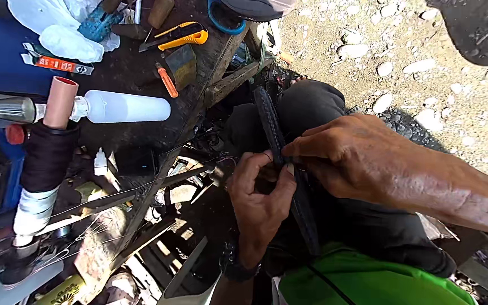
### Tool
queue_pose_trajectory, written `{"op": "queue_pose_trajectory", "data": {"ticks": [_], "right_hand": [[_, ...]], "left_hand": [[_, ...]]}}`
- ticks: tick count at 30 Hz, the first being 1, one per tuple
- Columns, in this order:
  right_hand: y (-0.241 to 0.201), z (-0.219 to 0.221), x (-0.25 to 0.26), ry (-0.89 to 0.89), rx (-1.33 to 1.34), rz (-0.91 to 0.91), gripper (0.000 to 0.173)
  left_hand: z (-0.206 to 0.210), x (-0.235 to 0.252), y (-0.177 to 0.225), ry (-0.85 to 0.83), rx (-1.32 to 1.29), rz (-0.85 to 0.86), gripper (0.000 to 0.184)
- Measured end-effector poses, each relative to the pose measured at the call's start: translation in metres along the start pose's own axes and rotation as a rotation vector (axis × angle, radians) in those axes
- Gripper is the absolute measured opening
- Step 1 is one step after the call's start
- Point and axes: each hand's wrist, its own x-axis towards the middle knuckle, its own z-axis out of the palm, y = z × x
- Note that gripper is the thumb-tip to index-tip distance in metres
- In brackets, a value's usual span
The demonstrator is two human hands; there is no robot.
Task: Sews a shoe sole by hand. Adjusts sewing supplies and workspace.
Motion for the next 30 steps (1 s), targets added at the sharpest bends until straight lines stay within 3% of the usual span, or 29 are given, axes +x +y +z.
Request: {"op": "queue_pose_trajectory", "data": {"ticks": [5,12,30], "right_hand": [[0.007,0.008,-0.009,0.071,-0.068,-0.021,0.029],[0.012,0.026,-0.01,0.194,0.038,-0.056,0.029],[0.017,0.044,-0.008,0.265,0.169,-0.05,0.026]], "left_hand": [[-0.032,0.015,-0.004,-0.172,-0.351,-0.217,0.015],[-0.041,0.039,0.008,-0.263,-0.26,-0.391,0.007],[-0.046,0.049,0.007,-0.302,-0.243,-0.446,0.007]]}}
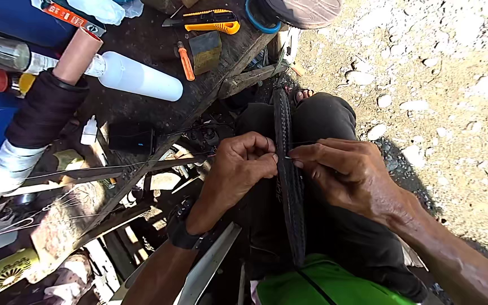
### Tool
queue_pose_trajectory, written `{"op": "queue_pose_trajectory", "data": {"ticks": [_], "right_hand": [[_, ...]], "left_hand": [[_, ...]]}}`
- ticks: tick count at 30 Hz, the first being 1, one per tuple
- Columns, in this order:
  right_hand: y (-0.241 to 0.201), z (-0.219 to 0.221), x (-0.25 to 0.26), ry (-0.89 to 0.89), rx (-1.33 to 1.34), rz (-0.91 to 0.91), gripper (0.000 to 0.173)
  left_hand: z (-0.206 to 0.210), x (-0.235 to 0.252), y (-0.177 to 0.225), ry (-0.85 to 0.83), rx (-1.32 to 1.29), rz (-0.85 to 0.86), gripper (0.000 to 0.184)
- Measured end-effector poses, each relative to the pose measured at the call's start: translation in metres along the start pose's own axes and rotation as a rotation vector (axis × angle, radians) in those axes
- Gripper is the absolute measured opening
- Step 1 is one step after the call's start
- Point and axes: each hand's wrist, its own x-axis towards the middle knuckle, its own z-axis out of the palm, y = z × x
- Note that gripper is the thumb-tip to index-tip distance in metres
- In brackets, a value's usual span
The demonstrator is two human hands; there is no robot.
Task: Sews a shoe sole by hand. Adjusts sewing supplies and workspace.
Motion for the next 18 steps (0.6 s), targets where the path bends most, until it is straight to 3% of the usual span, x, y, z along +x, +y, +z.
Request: {"op": "queue_pose_trajectory", "data": {"ticks": [13,18], "right_hand": [[0.0,0.007,0.012,0.037,0.048,-0.039,0.022],[0.003,-0.003,0.013,-0.047,-0.032,-0.1,0.024]], "left_hand": [[-0.006,0.001,-0.016,-0.047,-0.285,-0.013,0.009],[-0.01,-0.007,-0.026,-0.091,-0.316,0.009,0.011]]}}
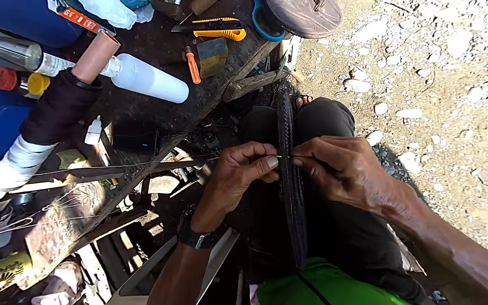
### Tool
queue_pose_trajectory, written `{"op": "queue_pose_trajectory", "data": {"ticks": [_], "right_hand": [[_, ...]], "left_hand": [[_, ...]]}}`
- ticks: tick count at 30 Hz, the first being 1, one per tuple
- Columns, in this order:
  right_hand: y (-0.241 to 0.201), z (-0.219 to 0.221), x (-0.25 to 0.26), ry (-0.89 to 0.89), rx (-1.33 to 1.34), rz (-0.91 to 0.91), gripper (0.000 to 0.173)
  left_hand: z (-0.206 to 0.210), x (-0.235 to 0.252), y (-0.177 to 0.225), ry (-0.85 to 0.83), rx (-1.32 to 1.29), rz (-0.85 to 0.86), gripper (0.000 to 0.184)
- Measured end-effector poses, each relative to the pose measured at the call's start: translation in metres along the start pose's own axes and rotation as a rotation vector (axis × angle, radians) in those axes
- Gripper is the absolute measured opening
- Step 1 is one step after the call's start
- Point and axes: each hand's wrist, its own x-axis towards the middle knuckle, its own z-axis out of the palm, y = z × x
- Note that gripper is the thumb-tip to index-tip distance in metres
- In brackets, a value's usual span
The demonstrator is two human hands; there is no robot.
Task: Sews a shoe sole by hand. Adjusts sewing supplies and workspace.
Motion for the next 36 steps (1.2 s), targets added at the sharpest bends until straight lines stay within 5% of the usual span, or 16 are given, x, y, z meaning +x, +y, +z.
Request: {"op": "queue_pose_trajectory", "data": {"ticks": [3,6,7,10,13,17,21,24,28,36], "right_hand": [[-0.002,-0.01,-0.006,-0.026,-0.139,-0.004,0.027],[0.0,-0.009,-0.009,0.006,-0.172,-0.025,0.028],[0.0,-0.008,-0.009,0.013,-0.162,-0.031,0.027],[0.001,-0.005,-0.008,0.022,-0.138,-0.041,0.026],[0.001,-0.002,-0.009,0.029,-0.134,-0.039,0.026],[0.001,-0.002,-0.01,0.045,-0.14,-0.034,0.026],[0.001,-0.003,-0.009,0.041,-0.128,-0.029,0.027],[0.001,-0.003,-0.01,0.048,-0.125,-0.029,0.026],[0.001,-0.002,-0.011,0.061,-0.122,-0.03,0.026],[-0.001,-0.001,-0.01,0.071,-0.141,-0.019,0.027]], "left_hand": [[-0.021,-0.016,-0.006,0.132,0.194,-0.008,0.014],[-0.043,-0.028,-0.014,0.433,0.947,-0.025,0.038],[-0.042,-0.028,-0.017,0.469,1.023,0.029,0.046],[-0.018,-0.015,-0.016,0.265,0.647,0.347,0.045],[-0.007,0.006,-0.01,-0.068,0.44,0.328,0.043],[-0.007,0.002,0.007,-0.049,0.531,0.339,0.017],[0.011,-0.027,0.02,0.044,0.797,0.525,0.012],[0.025,-0.049,0.015,-0.147,0.768,0.659,0.006],[0.027,-0.059,-0.012,-0.445,0.318,0.534,0.01],[0.025,-0.057,-0.052,-0.172,-0.298,0.16,0.006]]}}
